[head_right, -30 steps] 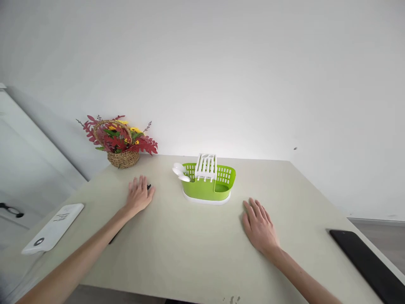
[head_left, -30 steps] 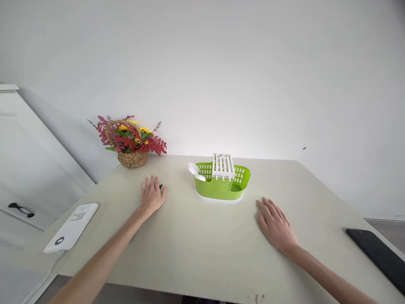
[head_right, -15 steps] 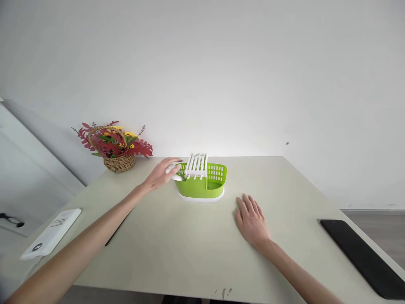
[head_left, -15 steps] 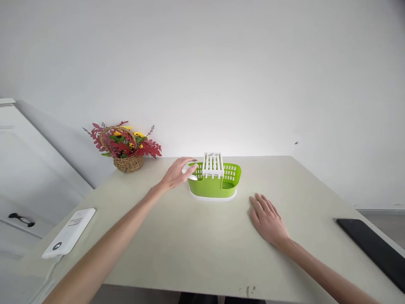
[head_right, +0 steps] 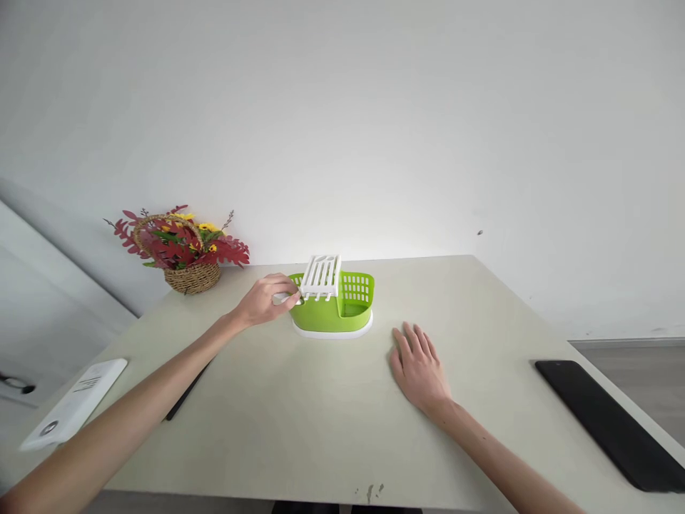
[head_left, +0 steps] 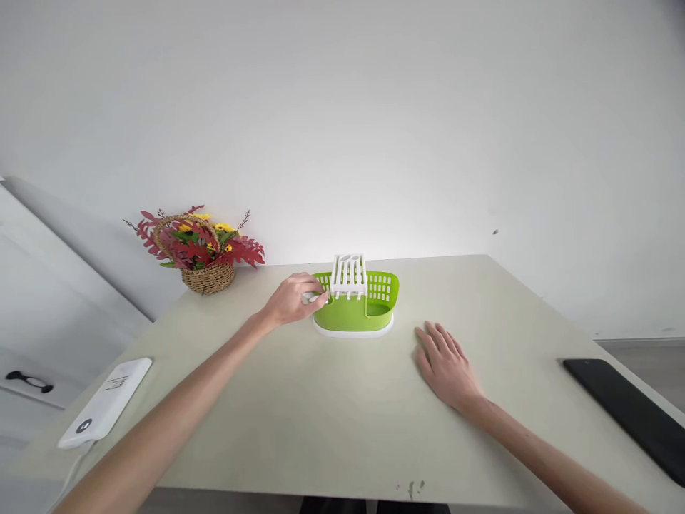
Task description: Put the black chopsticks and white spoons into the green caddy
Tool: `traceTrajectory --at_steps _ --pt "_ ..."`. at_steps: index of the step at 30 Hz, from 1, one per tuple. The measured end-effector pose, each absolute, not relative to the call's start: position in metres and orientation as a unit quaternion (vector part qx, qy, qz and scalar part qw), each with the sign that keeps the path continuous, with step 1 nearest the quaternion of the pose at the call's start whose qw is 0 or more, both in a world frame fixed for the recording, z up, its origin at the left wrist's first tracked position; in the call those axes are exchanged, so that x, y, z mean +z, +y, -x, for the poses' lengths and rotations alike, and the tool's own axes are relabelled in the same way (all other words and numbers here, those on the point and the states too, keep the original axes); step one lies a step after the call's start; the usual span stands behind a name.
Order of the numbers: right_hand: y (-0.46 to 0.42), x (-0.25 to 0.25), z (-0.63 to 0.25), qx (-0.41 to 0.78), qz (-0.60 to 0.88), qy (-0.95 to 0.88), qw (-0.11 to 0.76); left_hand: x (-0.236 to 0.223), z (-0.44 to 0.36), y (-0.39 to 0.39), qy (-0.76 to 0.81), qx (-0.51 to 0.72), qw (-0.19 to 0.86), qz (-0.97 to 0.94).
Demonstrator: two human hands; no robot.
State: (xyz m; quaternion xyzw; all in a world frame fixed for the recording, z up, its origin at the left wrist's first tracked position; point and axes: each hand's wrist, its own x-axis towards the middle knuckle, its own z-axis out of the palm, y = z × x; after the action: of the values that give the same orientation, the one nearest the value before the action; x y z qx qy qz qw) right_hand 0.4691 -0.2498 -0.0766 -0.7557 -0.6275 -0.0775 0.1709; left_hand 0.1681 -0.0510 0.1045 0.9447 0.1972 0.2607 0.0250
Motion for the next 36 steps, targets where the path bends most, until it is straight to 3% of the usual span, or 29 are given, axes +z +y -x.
traceTrajectory --at_steps 11,19,29,36 --pt "-0.25 -0.08 -0.47 -0.083 0.752 -0.63 0.176 0.094 -0.186 -0.023 0.252 0.323 -0.007 -0.912" --pt "-0.251 -0.078 -0.47 -0.076 0.754 -0.629 0.172 0.093 -0.199 -0.015 0.317 0.299 -0.056 -0.898" --pt "-0.253 -0.077 -0.469 -0.068 0.756 -0.629 0.167 0.097 -0.208 -0.009 0.325 0.327 -0.016 -0.887" --pt "-0.252 -0.077 -0.47 -0.077 0.754 -0.629 0.172 0.116 -0.227 0.007 0.316 0.388 -0.045 -0.865"
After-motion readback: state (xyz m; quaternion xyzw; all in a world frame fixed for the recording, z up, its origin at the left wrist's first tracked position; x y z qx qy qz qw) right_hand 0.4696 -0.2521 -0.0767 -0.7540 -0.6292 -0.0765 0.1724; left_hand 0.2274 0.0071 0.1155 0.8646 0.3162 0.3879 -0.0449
